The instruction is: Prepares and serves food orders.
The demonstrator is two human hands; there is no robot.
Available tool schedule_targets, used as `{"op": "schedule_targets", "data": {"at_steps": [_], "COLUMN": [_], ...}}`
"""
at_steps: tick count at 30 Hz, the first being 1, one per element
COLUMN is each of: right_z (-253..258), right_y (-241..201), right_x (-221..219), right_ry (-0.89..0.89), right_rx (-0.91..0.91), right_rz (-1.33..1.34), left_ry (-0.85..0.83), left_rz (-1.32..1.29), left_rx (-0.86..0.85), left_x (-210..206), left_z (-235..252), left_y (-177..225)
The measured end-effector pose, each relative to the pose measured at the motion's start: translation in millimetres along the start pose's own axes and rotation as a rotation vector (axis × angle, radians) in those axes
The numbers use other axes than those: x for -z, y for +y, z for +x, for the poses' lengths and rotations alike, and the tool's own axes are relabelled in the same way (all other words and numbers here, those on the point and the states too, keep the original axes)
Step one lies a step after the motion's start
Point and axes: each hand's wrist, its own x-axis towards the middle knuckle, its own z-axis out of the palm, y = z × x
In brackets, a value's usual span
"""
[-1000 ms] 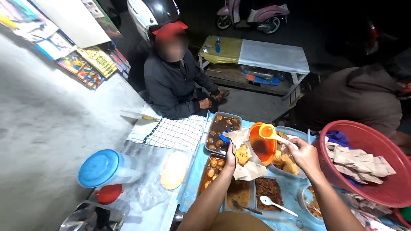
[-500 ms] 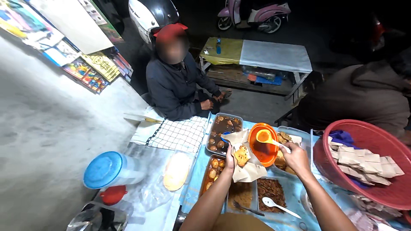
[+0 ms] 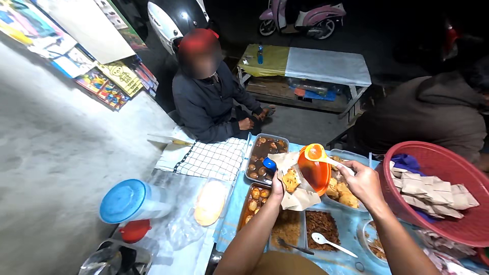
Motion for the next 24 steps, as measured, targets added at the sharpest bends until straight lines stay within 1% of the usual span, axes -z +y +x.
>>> {"op": "schedule_targets", "data": {"at_steps": [5, 11, 14, 18, 24], "right_z": [-12.1, -24.7, -27.7, -29.5, -32.0], "right_y": [-9.2, -18.0, -18.5, -15.4, -11.6], "right_x": [5.6, -2.1, -6.1, -7.1, -5.0], "right_ry": [-0.057, -0.141, -0.146, -0.111, -0.074], "right_rx": [0.015, 0.027, 0.039, 0.091, 0.13], "right_rz": [0.051, 0.049, 0.011, -0.062, -0.129], "left_ry": [-0.013, -0.035, -0.035, -0.019, -0.034], "left_rz": [0.042, 0.069, 0.06, 0.064, 0.102], "left_rx": [-0.01, -0.047, -0.052, -0.026, -0.037], "left_x": [-2.0, -1.0, -1.5, -2.0, 1.4], "left_z": [3.9, 7.1, 7.4, 5.6, 9.4], "left_y": [-2.0, -3.8, -4.3, -2.5, -6.0]}}
